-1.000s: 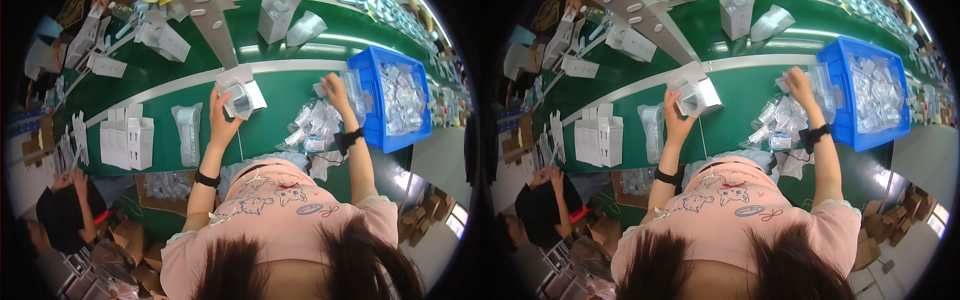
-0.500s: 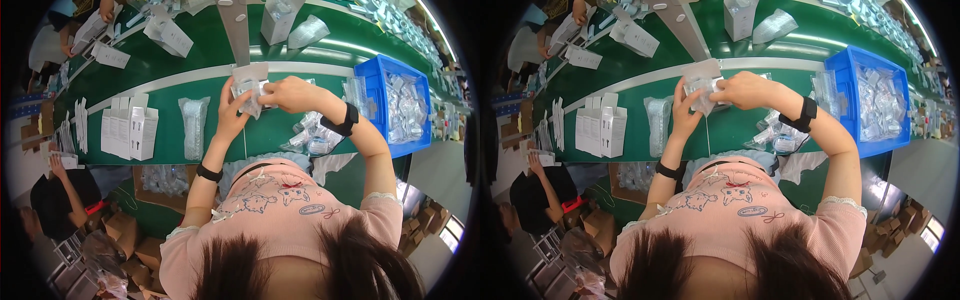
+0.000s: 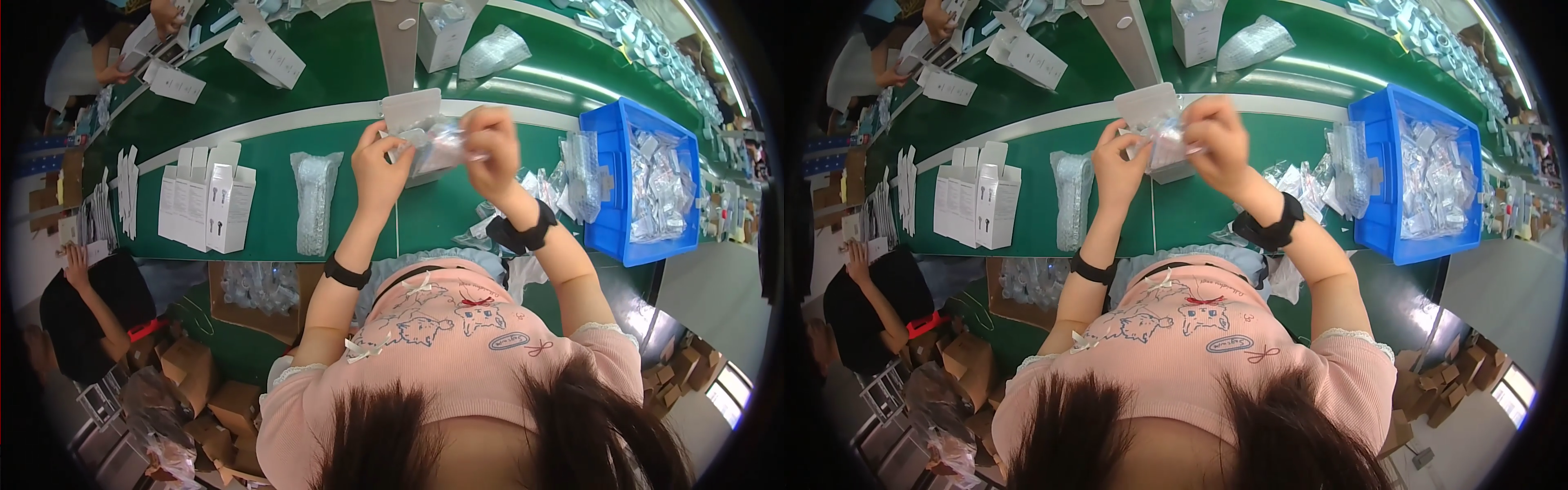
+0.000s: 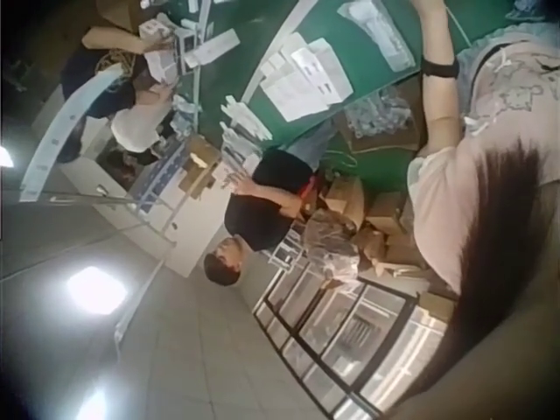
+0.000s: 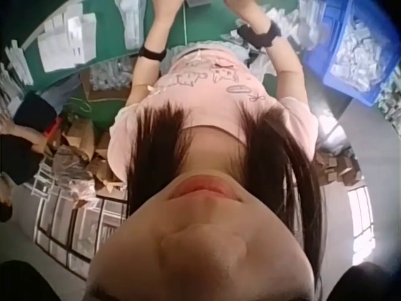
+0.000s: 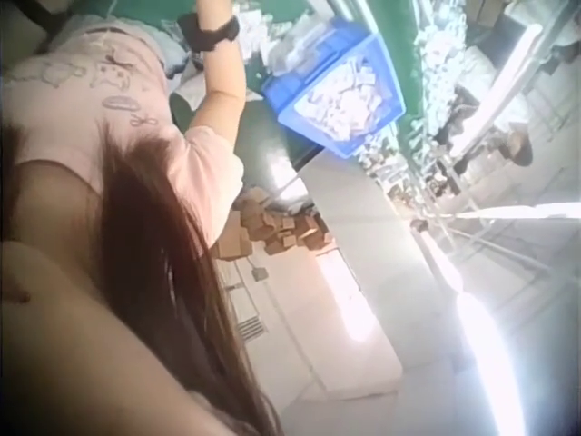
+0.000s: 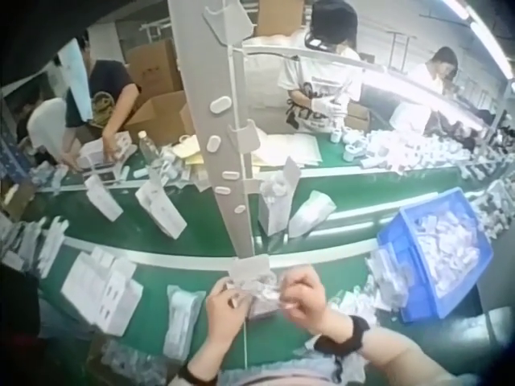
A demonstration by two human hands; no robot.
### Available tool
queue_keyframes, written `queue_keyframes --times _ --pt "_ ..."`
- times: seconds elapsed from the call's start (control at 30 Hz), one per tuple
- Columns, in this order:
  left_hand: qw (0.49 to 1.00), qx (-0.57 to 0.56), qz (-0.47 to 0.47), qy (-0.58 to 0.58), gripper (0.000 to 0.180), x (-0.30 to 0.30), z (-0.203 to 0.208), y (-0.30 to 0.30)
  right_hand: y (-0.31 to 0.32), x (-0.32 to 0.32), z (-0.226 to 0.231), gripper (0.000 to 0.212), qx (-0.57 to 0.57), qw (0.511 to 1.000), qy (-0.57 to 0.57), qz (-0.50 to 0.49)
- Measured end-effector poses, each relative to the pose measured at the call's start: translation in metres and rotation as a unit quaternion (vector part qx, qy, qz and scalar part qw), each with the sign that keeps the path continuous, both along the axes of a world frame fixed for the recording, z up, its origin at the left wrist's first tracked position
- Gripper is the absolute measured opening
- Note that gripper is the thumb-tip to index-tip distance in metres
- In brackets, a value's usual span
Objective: The person folds the bottom of a white box, inserts a manual, and places a bubble-wrapped thermometer and a small plastic bag inside. They then fold the top of the box closed and repeat the process for several more boxes.
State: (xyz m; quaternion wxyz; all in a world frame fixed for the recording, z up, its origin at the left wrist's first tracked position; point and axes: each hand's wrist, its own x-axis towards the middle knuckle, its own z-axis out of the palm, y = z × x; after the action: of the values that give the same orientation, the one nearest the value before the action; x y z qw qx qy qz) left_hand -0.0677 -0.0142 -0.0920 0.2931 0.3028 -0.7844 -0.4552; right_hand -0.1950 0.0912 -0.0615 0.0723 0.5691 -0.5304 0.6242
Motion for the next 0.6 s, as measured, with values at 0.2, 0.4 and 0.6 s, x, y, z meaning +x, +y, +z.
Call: queue_keyframes --times 0.2,0.4,0.6 --pt "1.000 0.017 0.020 0.015 0.017 0.002 -0.008 -0.003 0.005 0.005 -0.015 0.025 0.190 0.951 0.234 0.064" --pt "0.999 0.034 0.011 0.015 0.016 0.005 -0.013 -0.003 0.017 0.007 0.009 0.036 0.299 0.893 0.336 -0.017" --pt "0.999 0.051 0.016 0.011 0.016 0.008 -0.011 0.000 0.019 0.008 0.002 0.030 0.243 0.942 0.229 0.013"
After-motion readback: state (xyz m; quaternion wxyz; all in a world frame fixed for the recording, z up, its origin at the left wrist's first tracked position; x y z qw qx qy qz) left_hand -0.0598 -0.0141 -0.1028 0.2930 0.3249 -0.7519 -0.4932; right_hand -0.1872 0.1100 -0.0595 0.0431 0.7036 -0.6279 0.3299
